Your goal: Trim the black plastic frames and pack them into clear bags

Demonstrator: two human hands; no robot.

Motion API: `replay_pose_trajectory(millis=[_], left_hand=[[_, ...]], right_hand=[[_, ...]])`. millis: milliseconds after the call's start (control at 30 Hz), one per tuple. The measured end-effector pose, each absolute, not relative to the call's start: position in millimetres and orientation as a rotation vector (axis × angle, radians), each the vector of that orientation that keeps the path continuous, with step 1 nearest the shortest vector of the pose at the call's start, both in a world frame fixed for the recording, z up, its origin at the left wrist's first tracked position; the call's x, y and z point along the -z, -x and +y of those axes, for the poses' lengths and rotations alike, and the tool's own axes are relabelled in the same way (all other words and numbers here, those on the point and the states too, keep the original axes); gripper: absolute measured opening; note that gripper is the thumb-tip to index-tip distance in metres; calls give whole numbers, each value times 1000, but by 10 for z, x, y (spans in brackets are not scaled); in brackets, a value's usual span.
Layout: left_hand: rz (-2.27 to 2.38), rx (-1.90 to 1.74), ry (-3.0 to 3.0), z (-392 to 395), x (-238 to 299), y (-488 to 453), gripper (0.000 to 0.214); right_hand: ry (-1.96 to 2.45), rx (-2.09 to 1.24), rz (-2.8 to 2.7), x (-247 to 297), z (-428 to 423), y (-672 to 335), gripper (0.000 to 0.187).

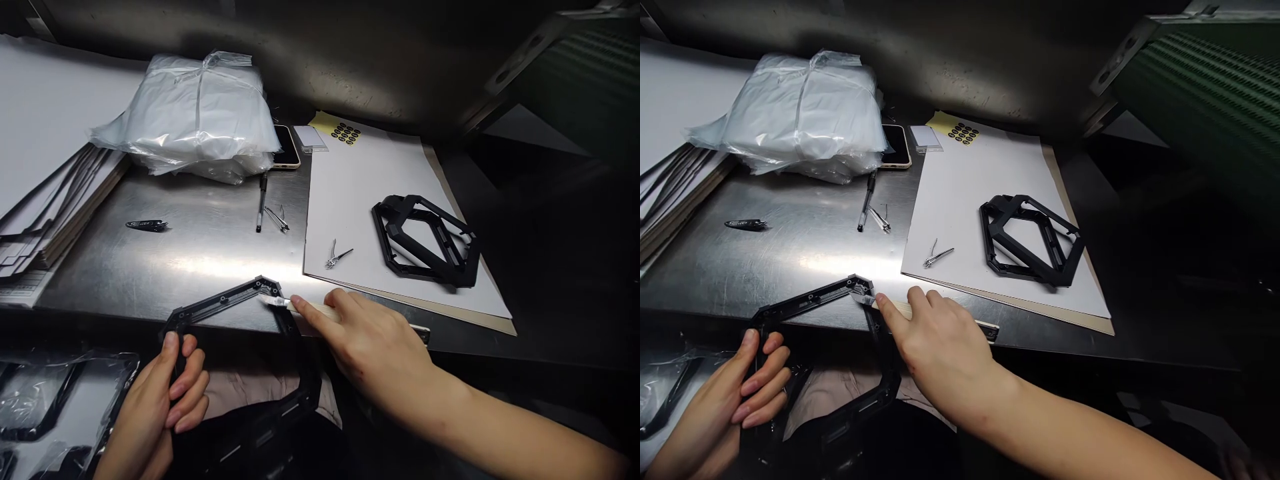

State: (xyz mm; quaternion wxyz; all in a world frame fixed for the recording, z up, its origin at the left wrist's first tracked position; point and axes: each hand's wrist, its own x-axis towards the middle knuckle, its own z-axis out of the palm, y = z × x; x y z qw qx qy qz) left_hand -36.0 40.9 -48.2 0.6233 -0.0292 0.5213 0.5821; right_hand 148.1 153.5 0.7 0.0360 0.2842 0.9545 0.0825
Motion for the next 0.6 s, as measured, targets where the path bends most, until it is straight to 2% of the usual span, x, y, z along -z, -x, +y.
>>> replay_pose_trajectory(millis=[367, 600], left_hand=[[1210, -1329, 49, 398, 484, 367, 25], [1210, -1336, 53, 391, 490, 369, 25]], right_hand=[[-799, -94, 2782, -103, 1616, -1401, 53], [-839, 12, 2765, -97, 1663, -1400, 49]])
